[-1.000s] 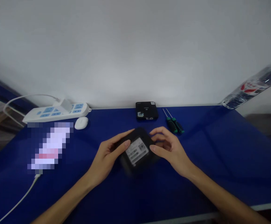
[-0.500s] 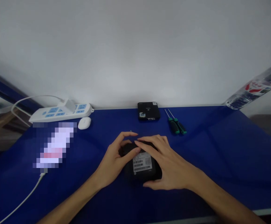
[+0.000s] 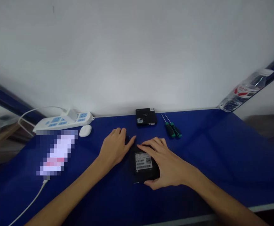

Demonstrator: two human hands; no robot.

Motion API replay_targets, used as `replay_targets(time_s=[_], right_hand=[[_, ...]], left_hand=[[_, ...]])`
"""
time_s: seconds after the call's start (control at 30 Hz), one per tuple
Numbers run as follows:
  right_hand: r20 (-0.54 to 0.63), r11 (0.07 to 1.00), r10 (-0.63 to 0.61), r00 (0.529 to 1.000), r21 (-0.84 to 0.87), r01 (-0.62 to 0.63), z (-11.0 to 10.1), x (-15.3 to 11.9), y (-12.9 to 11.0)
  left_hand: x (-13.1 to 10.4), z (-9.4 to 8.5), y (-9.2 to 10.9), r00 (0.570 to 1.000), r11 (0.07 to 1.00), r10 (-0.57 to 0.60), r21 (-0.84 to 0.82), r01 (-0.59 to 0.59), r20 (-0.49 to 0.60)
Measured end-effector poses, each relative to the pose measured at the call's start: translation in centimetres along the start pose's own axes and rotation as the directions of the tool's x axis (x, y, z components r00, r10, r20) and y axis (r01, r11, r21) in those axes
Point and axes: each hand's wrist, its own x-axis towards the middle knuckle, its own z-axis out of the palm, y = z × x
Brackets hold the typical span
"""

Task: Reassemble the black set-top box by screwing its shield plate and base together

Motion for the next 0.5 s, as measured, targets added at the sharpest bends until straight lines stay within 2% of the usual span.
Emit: replay_targets(time_s=[0.13, 0.23, 0.37, 0.5], right_hand=[[0.017, 1.0, 0.015, 1.0, 0.017, -0.015, -0.3, -0.15, 0.17], [0.025, 1.0, 0.022, 0.999, 0.006, -0.022, -0.45, -0.28, 0.0], [0.038, 0.999, 0.042, 0.998, 0.01, -0.042, -0.61, -0.22, -0.25], [0.048, 0.999, 0.039, 0.998, 0.019, -0.04, -0.69, -0.08, -0.16]], left_hand=[[0.38, 0.86, 1.07, 0.999, 0.994, 0.026, 0.105, -0.029, 0.031], [0.55, 0.99, 1.11, 0.996, 0.991, 0.062, 0.115, -0.07, 0.066], [0.62, 1.12, 0.89, 0.989, 0.991, 0.12, 0.042, -0.124, 0.089], [0.47, 1.19, 0.32, 0.99, 0.985, 0.128, -0.123, -0.119, 0.062]])
